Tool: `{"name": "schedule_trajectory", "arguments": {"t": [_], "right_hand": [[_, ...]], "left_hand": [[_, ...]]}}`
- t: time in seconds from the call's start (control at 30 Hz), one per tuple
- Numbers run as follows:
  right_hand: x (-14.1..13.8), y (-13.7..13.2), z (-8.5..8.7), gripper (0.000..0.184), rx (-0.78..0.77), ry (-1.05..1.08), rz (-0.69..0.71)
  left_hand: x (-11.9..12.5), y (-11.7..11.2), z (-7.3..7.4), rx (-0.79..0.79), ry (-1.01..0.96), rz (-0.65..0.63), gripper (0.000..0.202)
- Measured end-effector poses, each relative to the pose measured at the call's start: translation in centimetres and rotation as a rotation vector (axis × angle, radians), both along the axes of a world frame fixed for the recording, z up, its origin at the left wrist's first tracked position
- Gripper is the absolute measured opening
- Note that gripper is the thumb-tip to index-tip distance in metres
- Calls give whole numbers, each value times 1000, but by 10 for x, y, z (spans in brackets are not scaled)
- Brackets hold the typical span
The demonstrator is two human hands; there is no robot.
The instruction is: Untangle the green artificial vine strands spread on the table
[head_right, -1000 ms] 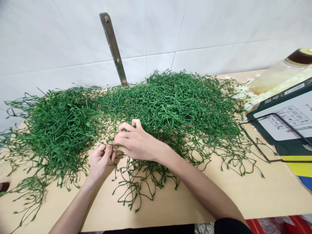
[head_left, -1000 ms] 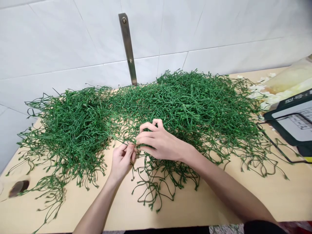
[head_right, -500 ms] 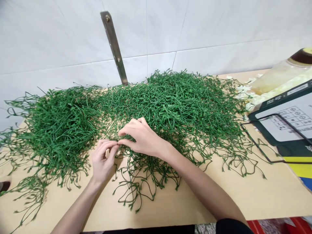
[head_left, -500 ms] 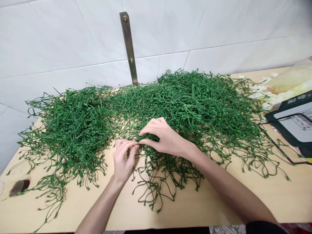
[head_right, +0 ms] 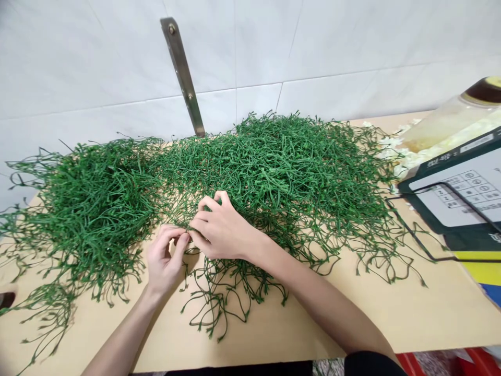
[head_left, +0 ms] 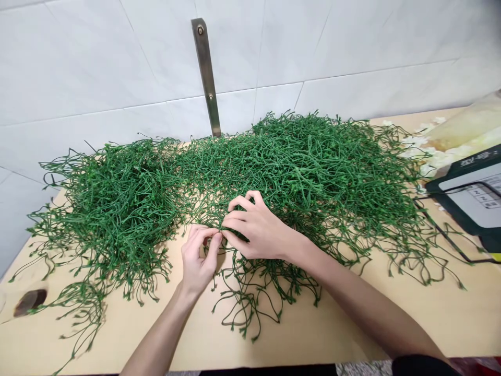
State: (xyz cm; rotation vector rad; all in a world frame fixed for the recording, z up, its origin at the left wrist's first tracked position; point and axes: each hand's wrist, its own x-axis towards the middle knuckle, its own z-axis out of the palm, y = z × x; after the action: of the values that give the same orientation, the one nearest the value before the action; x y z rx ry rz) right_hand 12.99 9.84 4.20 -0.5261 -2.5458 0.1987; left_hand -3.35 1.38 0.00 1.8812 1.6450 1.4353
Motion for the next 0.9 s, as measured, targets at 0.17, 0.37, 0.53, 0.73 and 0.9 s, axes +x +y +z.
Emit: {"name": "schedule_trajectory", "arguments": {"t": [0.17,0.37,0.53,0.73,0.9], "right_hand": [[-3,-3,-4,25,61,10,-6],[-8,-3,-11,20,23,35,35],[-1,8,-10,26,87,-15,106],[18,24,5,28,35,147,-125],[14,10,18,36,-76,246,-83]], "left_hand": [[1,0,2,-28,43,-68,10],[0,2,0,-113,10,-168,19],[-7,4,3,-179,-78,-175,20],[-21,7,41,41,-319,43,10],[-19,6,102,264,-503,-5,6]]}}
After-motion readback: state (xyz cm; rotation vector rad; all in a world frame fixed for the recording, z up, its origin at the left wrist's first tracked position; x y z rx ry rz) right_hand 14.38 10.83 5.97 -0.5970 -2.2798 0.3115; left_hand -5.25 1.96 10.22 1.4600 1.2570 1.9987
